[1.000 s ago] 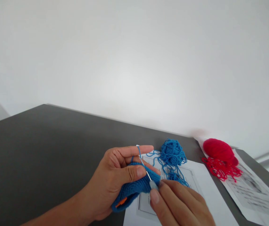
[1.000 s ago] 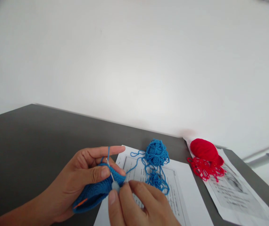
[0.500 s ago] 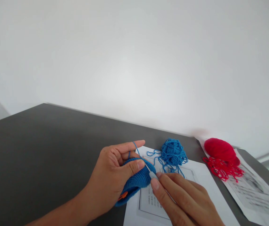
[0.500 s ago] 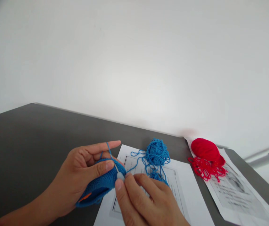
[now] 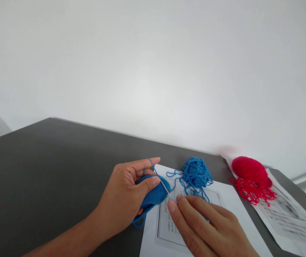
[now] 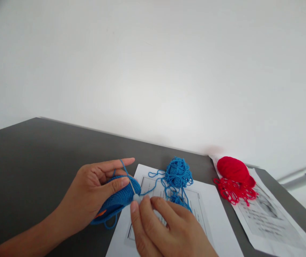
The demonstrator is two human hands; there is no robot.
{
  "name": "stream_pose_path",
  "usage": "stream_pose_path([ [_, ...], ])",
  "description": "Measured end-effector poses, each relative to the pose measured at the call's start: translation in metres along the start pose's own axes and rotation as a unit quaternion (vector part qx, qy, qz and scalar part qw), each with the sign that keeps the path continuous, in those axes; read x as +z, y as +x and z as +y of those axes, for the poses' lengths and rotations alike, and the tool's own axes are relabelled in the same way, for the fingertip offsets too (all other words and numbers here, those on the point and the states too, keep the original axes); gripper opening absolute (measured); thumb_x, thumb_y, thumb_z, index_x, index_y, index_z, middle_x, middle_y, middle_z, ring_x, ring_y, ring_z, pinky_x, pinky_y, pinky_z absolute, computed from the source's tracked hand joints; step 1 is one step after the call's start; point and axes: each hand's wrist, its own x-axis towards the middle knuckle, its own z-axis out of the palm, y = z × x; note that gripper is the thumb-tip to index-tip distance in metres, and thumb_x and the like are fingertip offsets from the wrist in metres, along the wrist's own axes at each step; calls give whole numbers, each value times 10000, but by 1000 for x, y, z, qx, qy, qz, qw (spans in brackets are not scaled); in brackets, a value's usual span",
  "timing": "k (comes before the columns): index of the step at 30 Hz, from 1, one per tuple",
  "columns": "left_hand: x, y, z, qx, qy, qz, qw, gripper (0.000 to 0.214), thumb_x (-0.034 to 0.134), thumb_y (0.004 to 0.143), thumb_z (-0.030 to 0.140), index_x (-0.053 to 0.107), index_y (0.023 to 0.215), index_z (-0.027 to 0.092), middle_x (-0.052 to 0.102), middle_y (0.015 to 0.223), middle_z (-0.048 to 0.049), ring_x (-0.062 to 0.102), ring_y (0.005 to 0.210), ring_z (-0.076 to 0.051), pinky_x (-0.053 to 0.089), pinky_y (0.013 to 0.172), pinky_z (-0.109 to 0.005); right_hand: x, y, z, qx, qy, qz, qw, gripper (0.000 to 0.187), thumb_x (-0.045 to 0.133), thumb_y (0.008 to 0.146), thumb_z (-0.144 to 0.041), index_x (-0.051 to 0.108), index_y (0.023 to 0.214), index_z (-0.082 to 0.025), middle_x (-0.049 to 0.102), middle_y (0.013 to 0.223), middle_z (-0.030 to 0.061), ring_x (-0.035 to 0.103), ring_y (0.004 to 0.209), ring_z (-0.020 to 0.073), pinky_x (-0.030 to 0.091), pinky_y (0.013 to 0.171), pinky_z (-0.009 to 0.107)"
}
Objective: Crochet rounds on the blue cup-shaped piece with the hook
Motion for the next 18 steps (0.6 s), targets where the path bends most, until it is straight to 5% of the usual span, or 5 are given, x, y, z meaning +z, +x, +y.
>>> stream_pose_path([
  [5, -5, 2, 0, 36, 78, -29, 996, 456, 763, 825, 255, 768, 1274, 175, 755, 718, -22, 474, 426, -93, 359, 408, -204, -19, 12, 3, -5, 12, -114, 993, 255, 538, 1002, -61, 770, 1058, -148, 828, 1015, 44, 784, 854, 202, 625, 663, 270],
  [11, -9, 4, -2, 72, 104, -51, 991, 377, 767, 810, 224, 814, 1184, 216, 755, 680, -32, 642, 591, -182, 432, 467, -211, -23, 15, 6, 50, 66, -81, 993, 298, 468, 1051, -96, 758, 1005, -150, 824, 892, 55, 784, 796, 186, 619, 610, 252],
  [14, -9, 3, -2, 49, 103, -85, 990, 415, 747, 823, 217, 791, 1236, 215, 742, 677, -20, 527, 452, -118, 366, 396, -191, -19, 10, 9, 101, 135, -27, 985, 341, 421, 1079, -154, 752, 993, -147, 809, 840, 72, 782, 753, 180, 636, 630, 248],
  [18, -10, 2, 1, 8, 84, -137, 987, 448, 727, 844, 243, 764, 1289, 204, 733, 695, -20, 435, 391, -73, 311, 369, -177, -21, -1, 11, 177, 184, 11, 967, 185, 605, 1007, -223, 771, 1087, -197, 814, 968, 76, 797, 852, 201, 678, 738, 248],
])
